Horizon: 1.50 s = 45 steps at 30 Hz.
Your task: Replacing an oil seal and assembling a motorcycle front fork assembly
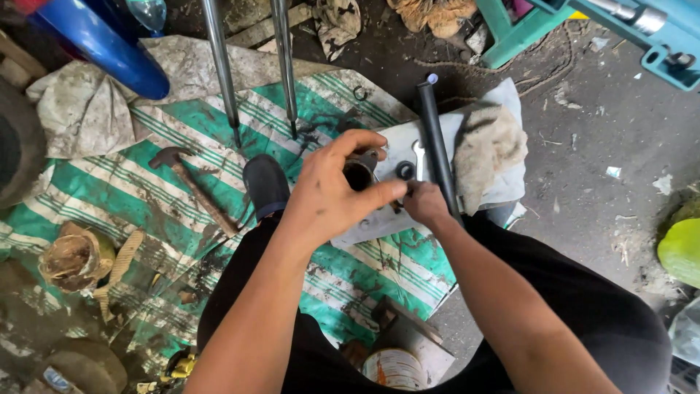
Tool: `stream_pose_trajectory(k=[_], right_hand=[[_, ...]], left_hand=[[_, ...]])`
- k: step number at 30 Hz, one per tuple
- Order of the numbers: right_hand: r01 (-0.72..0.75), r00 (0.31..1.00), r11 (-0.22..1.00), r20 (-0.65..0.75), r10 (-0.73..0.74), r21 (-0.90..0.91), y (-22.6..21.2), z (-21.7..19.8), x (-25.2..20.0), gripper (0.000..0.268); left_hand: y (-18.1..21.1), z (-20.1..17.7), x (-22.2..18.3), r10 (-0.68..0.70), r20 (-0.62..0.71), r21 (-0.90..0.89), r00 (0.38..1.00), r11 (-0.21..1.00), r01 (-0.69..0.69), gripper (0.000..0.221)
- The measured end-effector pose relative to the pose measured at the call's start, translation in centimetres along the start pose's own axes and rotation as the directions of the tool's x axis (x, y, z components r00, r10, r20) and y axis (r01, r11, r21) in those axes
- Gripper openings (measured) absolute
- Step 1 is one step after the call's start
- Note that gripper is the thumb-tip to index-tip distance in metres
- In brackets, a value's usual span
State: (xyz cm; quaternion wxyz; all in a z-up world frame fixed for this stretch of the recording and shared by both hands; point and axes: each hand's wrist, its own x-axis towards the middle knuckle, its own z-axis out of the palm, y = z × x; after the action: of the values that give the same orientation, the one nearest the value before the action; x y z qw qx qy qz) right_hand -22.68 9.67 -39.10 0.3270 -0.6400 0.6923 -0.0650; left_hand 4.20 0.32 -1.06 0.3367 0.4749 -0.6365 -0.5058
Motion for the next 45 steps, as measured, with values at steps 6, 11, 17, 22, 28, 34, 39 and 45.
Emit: stream_pose_trajectory(k=[6,11,17,22,28,34,39,45], right_hand=[[-0.188,0.978,0.981,-0.094,0.184,-0.038,-2.4,-1.2,-1.6,0.039],[-0.116,0.991,0.971,-0.09,0.099,-0.209,-6.6,-4.0,-0.4,0.064],[-0.142,0.99,0.938,-0.048,0.134,-0.315,-6.8,-3.3,0.8,0.066],[-0.148,0.988,0.941,-0.006,0.154,-0.305,-6.2,-2.6,2.1,0.065],[-0.192,0.98,0.959,0.003,0.197,-0.209,-6.7,-3.5,2.1,0.06],[-0.212,0.97,0.974,-0.102,0.22,0.08,-3.7,-4.8,3.9,0.072],[-0.202,0.97,0.334,0.141,0.197,0.921,-11.0,-16.6,2.0,0.059],[-0.182,0.973,-0.028,0.175,-0.151,0.983,-16.4,-26.8,-4.0,0.065]], left_hand=[[1.6,-2.0,-1.4,-0.051,0.194,0.072,0.98,0.997,0.037,0.086],[2.1,-2.6,-1.9,-0.134,0.344,0.147,0.93,0.985,0.087,0.087],[3.0,-2.4,-1.9,-0.142,0.352,0.174,0.925,0.981,0.084,0.074],[3.1,-2.6,-1.8,-0.186,0.316,0.187,0.93,0.974,0.131,0.073],[2.6,-2.6,-1.3,-0.188,0.319,0.151,0.929,0.978,0.146,0.071],[1.8,-2.2,-1.1,-0.132,0.318,0.153,0.939,0.984,0.086,0.074],[2.0,-1.5,-1.1,-0.056,0.312,0.157,0.948,0.988,0.006,0.078],[0.4,0.9,-1.1,0.004,0.235,0.135,0.972,0.99,-0.036,0.082]])
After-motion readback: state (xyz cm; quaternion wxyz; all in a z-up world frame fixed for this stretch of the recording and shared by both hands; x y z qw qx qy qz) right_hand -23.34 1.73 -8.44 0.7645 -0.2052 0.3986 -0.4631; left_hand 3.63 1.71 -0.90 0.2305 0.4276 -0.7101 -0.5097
